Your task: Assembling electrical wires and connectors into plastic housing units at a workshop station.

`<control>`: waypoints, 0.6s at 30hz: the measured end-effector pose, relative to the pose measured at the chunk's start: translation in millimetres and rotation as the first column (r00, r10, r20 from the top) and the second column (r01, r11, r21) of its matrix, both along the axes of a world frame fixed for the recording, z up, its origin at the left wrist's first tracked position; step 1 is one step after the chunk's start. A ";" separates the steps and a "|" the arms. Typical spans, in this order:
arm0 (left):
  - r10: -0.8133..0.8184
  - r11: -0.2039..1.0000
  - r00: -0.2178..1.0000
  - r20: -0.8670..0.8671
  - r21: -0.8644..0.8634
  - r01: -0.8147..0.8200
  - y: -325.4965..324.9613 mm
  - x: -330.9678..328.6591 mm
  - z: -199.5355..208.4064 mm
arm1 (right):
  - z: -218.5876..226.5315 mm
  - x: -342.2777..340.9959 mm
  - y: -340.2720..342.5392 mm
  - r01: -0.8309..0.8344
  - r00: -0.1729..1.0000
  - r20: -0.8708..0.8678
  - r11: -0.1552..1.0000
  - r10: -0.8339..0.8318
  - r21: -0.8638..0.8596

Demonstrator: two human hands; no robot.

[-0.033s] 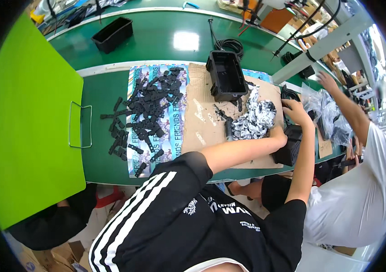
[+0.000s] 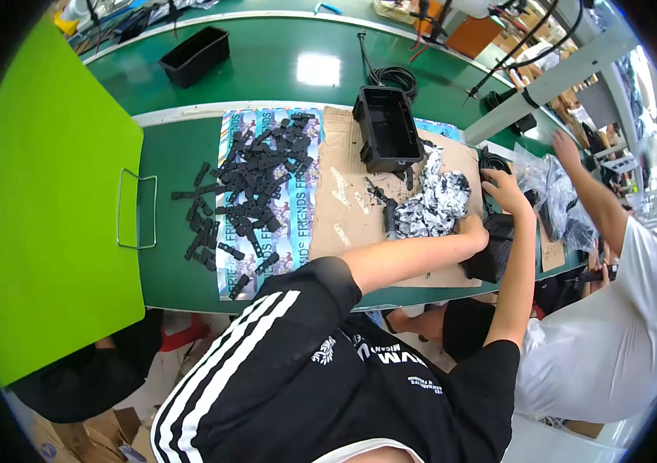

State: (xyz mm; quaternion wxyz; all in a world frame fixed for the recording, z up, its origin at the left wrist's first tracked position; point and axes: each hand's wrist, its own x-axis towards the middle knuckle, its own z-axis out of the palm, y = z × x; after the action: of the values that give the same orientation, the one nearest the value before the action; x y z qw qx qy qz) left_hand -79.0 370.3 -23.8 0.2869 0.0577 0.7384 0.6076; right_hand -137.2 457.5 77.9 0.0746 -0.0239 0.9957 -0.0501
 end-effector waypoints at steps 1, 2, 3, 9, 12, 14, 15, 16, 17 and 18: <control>0.016 0.998 1.000 -0.004 -0.068 -0.016 -8.4 4.8 14.5 | -5.6 2.9 8.2 0.017 0.997 -0.073 0.998 -0.021 -0.059; 0.036 0.990 0.999 -0.009 -0.136 -0.037 -17.3 14.9 29.3 | -15.2 2.2 20.0 0.020 0.996 -0.087 0.994 -0.029 -0.105; -0.021 0.992 0.982 -0.189 -0.125 -0.003 -37.6 40.0 52.2 | -27.9 5.1 41.1 0.041 0.993 -0.105 0.987 -0.058 -0.155; -0.038 0.894 0.287 -0.957 0.096 0.438 -198.7 116.4 105.8 | -43.1 -31.2 36.6 0.023 0.985 -0.165 0.987 -0.050 -0.162; -0.040 0.903 0.252 -0.967 0.073 0.424 -243.6 73.7 103.2 | -27.4 -81.8 -27.7 -0.131 0.955 -0.285 0.981 0.086 -0.143; -0.192 0.947 0.351 -0.917 -0.079 0.310 -274.4 52.5 90.8 | -28.2 -126.8 -60.4 -0.306 0.894 -0.388 0.938 0.224 -0.164; -0.295 0.932 0.448 -0.844 -0.151 0.330 -289.2 45.7 80.9 | -31.4 -149.4 -82.4 -0.402 0.858 -0.420 0.895 0.295 -0.194; -0.313 0.936 0.466 -0.828 -0.186 0.298 -304.2 46.1 74.2 | -36.2 -168.4 -95.2 -0.493 0.806 -0.461 0.852 0.371 -0.176; -0.327 0.939 0.486 -0.811 -0.221 0.264 -316.8 49.0 68.8 | -46.7 -193.9 -95.7 -0.504 0.804 -0.416 0.858 0.425 -0.099; -0.328 0.941 0.489 -0.809 -0.235 0.241 -329.7 53.1 64.8 | -60.0 -214.6 -93.3 -0.517 0.803 -0.361 0.856 0.474 -0.027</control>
State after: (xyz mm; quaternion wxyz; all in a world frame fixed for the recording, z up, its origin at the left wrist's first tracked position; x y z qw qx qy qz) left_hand -26.0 40.5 40.9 -0.0028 0.4492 0.7911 0.4153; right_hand -351.8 364.3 17.9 -0.0902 -0.2961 0.9470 -0.0857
